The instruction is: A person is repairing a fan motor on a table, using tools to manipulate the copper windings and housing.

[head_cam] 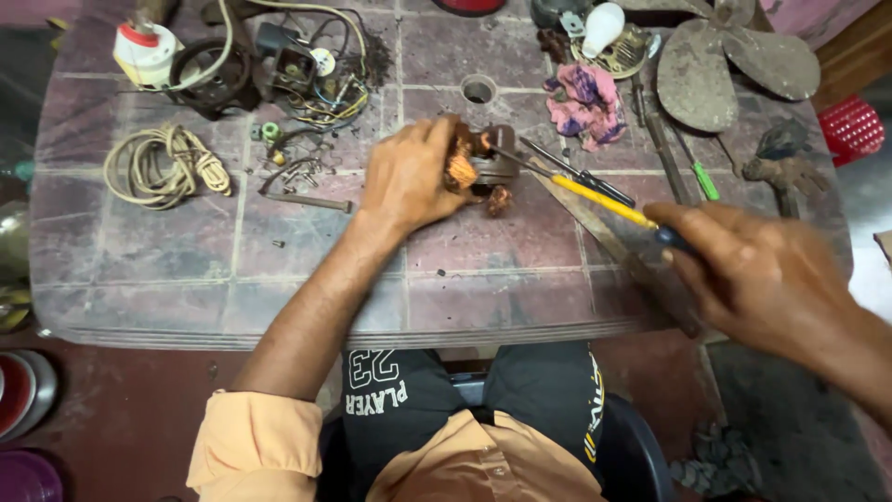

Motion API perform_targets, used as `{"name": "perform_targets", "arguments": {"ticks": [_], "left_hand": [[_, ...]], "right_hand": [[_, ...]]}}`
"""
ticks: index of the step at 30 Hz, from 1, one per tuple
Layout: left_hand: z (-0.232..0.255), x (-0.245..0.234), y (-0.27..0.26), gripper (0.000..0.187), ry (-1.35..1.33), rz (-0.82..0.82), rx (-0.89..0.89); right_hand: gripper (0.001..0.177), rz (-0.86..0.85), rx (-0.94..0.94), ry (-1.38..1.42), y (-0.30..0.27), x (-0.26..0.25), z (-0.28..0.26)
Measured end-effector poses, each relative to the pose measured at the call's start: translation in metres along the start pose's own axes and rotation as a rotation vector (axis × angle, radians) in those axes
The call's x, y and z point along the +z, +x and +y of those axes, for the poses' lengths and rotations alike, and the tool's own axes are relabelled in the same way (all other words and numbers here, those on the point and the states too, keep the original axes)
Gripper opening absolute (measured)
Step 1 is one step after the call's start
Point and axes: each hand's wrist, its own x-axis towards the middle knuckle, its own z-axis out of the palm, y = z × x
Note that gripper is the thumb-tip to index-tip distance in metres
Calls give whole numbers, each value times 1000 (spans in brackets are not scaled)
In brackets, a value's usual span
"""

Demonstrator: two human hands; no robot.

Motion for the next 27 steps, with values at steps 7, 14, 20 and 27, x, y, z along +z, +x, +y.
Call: {"name": "perform_targets", "arguments": {"ticks": [7,14,20,27], "left_hand": [[-1,12,14,71,97,-173,-100],[12,5,7,78,170,-144,-237],[11,24,9,59,252,-122,-298],[13,25,12,61,231,16,-319]], "right_hand": [[49,29,-72,1008,-16,77,-2],[52,41,191,1551,-25,139,-48],[48,293,222,1624,-19,166,-79],[45,392,247,1639,-3,154,-104]]}}
